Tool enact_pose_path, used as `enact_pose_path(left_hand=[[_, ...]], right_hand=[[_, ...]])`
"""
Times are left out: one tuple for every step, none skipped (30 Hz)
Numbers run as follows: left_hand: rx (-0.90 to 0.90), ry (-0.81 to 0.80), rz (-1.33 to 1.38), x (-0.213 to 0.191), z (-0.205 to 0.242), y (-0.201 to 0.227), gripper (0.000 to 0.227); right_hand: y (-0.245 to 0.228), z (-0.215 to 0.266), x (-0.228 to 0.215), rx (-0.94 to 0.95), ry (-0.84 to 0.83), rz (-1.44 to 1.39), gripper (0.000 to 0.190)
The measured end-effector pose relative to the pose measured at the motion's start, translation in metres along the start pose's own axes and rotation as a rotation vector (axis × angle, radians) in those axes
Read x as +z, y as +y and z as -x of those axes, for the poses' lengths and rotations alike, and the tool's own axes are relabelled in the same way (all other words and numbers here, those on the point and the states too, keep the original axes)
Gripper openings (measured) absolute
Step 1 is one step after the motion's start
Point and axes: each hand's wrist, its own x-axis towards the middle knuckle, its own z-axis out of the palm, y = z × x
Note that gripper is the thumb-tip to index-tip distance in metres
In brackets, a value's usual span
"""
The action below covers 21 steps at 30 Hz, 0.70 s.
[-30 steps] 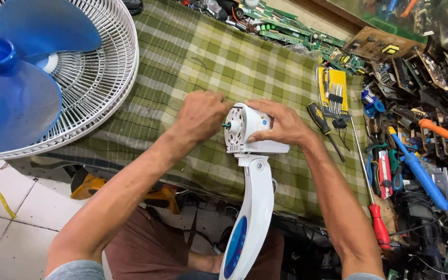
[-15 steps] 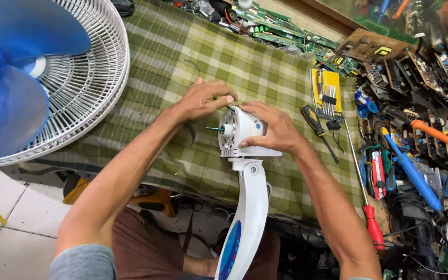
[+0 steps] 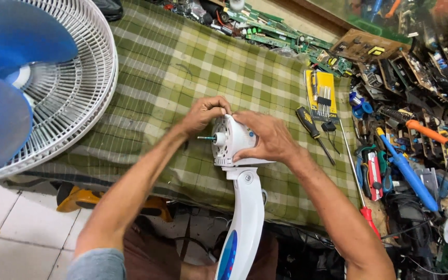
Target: The person disassembles a white electric fan by using a screwdriver to remove screws from the motor housing and control panel. They separate the motor casing and remove the internal components, placing the parts on the workbench.
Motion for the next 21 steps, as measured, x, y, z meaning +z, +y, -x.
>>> enact_pose_path(left_hand=[[0.001,-0.007,0.002,0.001,-0.004,-0.006,0.013],[0.011,-0.008,-0.019,0.001,-0.008,-0.013,0.013],[0.022,-0.008,-0.037,0.000,-0.011,-0.020,0.014],[0.022,-0.013,-0.032,0.000,-0.015,-0.017,0.014],[0.027,0.011,-0.058,0.001,-0.010,-0.015,0.014],[0.031,0.035,-0.083,0.003,-0.004,-0.011,0.015],[0.041,0.041,-0.090,0.002,-0.004,-0.017,0.015],[0.049,0.066,-0.113,0.002,-0.004,-0.022,0.017],[0.058,0.081,-0.138,0.001,-0.008,-0.027,0.019],[0.069,0.075,-0.148,-0.003,-0.014,-0.020,0.019],[0.039,0.098,-0.091,0.002,-0.007,-0.019,0.019],[0.009,0.121,-0.035,0.008,0.000,-0.018,0.019],[0.010,0.114,-0.037,0.009,0.003,-0.023,0.019],[0.015,0.143,-0.030,0.011,0.005,-0.027,0.019],[0.030,0.158,-0.030,0.010,-0.001,-0.029,0.020],[0.043,0.139,-0.039,0.010,-0.010,-0.025,0.020],[0.037,0.205,-0.094,0.015,-0.009,-0.026,0.026],[0.031,0.271,-0.149,0.019,-0.008,-0.028,0.033],[0.026,0.278,-0.148,0.023,-0.008,-0.021,0.033],[0.016,0.300,-0.133,0.028,-0.008,-0.015,0.037],[0.006,0.310,-0.117,0.033,-0.010,-0.009,0.041]], right_hand=[[0.000,0.000,-0.001,0.005,0.004,0.003,0.091],[0.001,0.001,-0.002,0.001,0.005,0.028,0.090],[0.002,0.000,-0.002,-0.003,0.003,0.053,0.089],[0.004,-0.002,-0.003,0.003,0.003,0.057,0.089],[0.003,-0.001,-0.002,-0.014,0.007,0.066,0.086],[0.001,0.000,0.000,-0.031,0.011,0.076,0.084],[0.001,0.001,0.002,-0.044,0.012,0.080,0.084],[0.001,0.002,0.003,-0.055,0.017,0.106,0.085],[0.002,0.002,0.003,-0.060,0.032,0.135,0.087],[0.003,-0.005,-0.001,-0.067,0.044,0.142,0.087],[-0.001,0.000,0.000,-0.072,0.044,0.142,0.085],[-0.005,0.006,0.001,-0.077,0.044,0.142,0.083],[-0.006,0.008,0.003,-0.075,0.051,0.144,0.083],[-0.007,0.009,0.006,-0.071,0.049,0.133,0.083],[-0.006,0.008,0.004,-0.068,0.063,0.132,0.084],[-0.004,0.005,0.003,-0.068,0.085,0.145,0.084],[-0.004,0.007,0.004,-0.071,0.091,0.129,0.084],[-0.004,0.009,0.006,-0.074,0.097,0.113,0.084],[-0.005,0.008,0.005,-0.075,0.092,0.107,0.084],[-0.005,0.007,0.003,-0.073,0.081,0.082,0.085],[-0.006,0.008,0.001,-0.061,0.079,0.062,0.086]])
